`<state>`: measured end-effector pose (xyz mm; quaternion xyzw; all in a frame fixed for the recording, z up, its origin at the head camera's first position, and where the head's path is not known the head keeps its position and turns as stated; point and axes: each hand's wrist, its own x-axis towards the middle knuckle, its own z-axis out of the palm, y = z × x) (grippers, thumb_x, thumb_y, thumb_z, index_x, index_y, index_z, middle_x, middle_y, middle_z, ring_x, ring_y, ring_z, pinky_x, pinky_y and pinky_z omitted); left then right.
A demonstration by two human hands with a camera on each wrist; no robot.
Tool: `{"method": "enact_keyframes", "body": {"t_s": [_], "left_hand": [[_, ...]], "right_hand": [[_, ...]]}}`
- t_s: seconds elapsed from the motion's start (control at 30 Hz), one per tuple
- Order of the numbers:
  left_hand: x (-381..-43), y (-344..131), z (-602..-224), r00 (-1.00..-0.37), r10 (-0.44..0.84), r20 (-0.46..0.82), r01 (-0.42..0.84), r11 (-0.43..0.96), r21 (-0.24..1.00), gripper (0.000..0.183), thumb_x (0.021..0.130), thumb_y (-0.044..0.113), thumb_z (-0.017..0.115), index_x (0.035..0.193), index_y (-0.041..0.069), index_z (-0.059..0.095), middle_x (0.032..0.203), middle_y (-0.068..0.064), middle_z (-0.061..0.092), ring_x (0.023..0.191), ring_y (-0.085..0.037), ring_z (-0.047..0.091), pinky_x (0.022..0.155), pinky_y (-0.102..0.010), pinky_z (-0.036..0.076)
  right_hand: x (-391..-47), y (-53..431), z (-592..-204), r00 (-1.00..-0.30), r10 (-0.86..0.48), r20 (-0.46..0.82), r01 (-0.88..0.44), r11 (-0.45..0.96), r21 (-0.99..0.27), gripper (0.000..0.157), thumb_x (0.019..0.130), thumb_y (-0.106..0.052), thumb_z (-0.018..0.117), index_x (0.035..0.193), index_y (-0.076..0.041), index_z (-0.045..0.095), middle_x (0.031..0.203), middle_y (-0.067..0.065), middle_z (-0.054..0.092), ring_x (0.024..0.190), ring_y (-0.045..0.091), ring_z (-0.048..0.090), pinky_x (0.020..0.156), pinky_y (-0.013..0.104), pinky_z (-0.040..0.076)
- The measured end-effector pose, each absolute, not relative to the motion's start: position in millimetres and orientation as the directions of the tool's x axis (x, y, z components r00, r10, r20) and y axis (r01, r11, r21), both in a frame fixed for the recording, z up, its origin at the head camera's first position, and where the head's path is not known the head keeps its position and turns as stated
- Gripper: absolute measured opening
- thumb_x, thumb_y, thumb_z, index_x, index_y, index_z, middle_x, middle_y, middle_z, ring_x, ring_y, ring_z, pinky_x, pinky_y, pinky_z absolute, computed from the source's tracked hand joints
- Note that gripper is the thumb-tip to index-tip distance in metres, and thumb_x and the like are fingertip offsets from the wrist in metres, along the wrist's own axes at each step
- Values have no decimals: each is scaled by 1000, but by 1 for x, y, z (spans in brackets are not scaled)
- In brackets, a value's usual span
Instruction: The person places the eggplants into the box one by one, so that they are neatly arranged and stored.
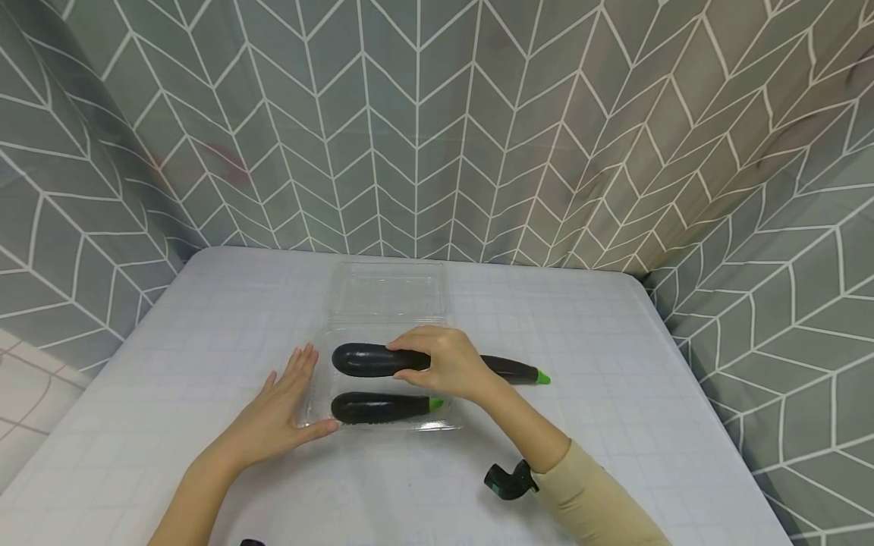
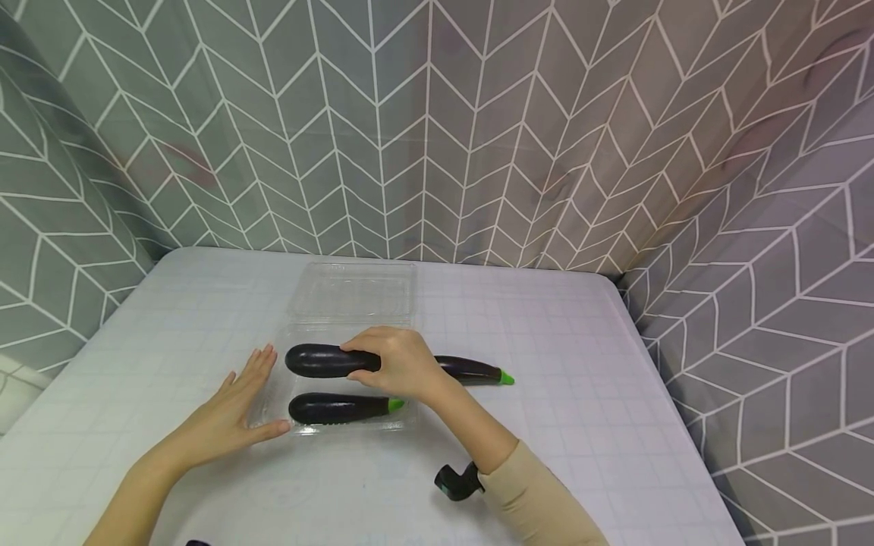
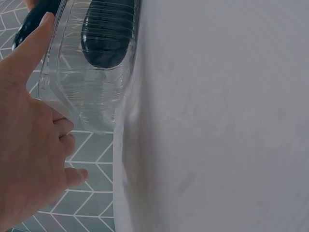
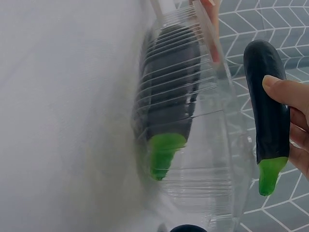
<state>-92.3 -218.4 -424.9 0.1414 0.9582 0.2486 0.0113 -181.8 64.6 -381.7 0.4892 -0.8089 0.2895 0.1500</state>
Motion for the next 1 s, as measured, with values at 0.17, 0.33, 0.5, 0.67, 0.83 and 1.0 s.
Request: {"method": "enact_keyframes", "body": {"t_s": [0.17,0.33,0.5,0.67,0.83,1.0], "left_hand": [[-92,-219,-425,-958,280,56,272,836,477,113,77,61,70,153,-2,14,159,-19,10,145,-37,8,109,-66,12],[-93,-220,-428,-958,281,59,275,838,471,113,77,63,68,153,-1,14,159,-17,9,145,-37,8,109,-66,12],[-93,-220,-428,-958,282,60,276,835,476,113,77,62,69,153,-1,14,159,-17,9,146,-37,8,110,-65,12],[-93,-219,-428,-958,281,58,273,831,484,113,77,61,70,152,-2,14,159,-19,10,145,-37,8,110,-65,12],[-93,-218,-426,-959,278,50,266,833,485,113,77,61,70,153,-2,13,159,-19,9,146,-37,7,110,-65,11],[-92,-218,-426,-960,276,50,265,833,485,113,77,60,70,152,-2,13,159,-19,9,145,-37,7,110,-65,11]], "right_hand": [[-183,63,-389,-495,-712,498,-867,368,-336,35,75,-21,84,107,-11,74,104,0,72,100,12,66,87,21,51],[-185,60,-399,-513,-723,463,-855,385,-346,36,76,-23,83,108,-12,74,105,-1,72,100,13,66,86,21,51],[-187,57,-408,-542,-740,399,-836,429,-342,36,77,-26,83,109,-13,74,106,-1,72,100,12,66,85,21,52],[-185,54,-411,-586,-756,291,-800,484,-354,38,79,-27,81,112,-13,73,109,0,71,101,14,66,86,25,52],[-184,52,-411,-600,-770,215,-783,512,-354,37,82,-27,78,116,-12,71,112,1,70,105,14,65,91,27,50],[-184,50,-415,-618,-771,155,-764,541,-352,37,84,-26,76,118,-12,70,113,0,70,108,14,64,92,27,50]]}}
